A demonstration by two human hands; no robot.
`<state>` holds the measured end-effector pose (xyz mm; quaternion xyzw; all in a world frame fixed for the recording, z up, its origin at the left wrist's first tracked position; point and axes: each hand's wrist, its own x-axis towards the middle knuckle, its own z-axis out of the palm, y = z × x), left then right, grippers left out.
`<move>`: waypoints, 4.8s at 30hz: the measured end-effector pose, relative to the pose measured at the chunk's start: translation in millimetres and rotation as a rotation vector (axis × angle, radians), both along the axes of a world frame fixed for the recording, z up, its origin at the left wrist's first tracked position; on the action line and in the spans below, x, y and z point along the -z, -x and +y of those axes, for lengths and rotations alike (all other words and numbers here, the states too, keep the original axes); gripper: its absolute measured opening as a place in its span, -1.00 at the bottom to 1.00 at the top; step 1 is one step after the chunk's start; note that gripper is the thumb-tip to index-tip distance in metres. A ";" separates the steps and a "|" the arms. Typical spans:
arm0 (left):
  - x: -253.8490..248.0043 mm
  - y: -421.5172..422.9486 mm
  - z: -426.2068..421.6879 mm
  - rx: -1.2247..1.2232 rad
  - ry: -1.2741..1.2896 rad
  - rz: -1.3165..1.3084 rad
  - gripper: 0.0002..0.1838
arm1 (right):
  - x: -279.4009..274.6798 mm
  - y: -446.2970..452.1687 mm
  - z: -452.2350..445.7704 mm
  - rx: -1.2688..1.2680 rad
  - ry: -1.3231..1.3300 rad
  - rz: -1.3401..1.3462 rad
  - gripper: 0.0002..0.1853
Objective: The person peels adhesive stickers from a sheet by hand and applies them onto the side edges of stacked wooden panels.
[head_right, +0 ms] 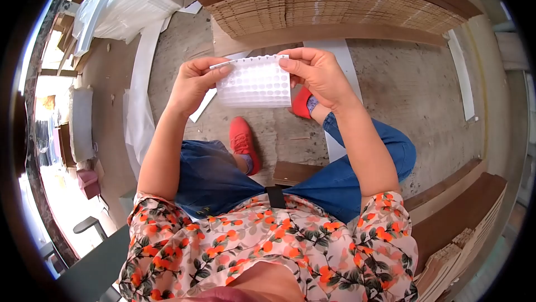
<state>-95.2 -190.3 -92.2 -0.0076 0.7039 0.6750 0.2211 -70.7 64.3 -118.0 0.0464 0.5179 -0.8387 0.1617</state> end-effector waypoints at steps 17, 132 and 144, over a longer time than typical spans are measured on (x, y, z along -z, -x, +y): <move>17.3 -6.5 -6.5 0.096 0.200 -0.019 -0.68 | -8.8 23.1 -69.1 -0.057 -0.991 1.154 -0.83; 60.4 27.3 -26.7 0.098 0.250 -0.074 -0.68 | 81.5 48.0 -116.4 0.049 -0.785 0.856 -0.90; 67.4 29.4 -37.0 0.027 0.126 -0.236 -0.65 | 108.4 51.1 -138.8 0.218 -0.832 1.057 -0.90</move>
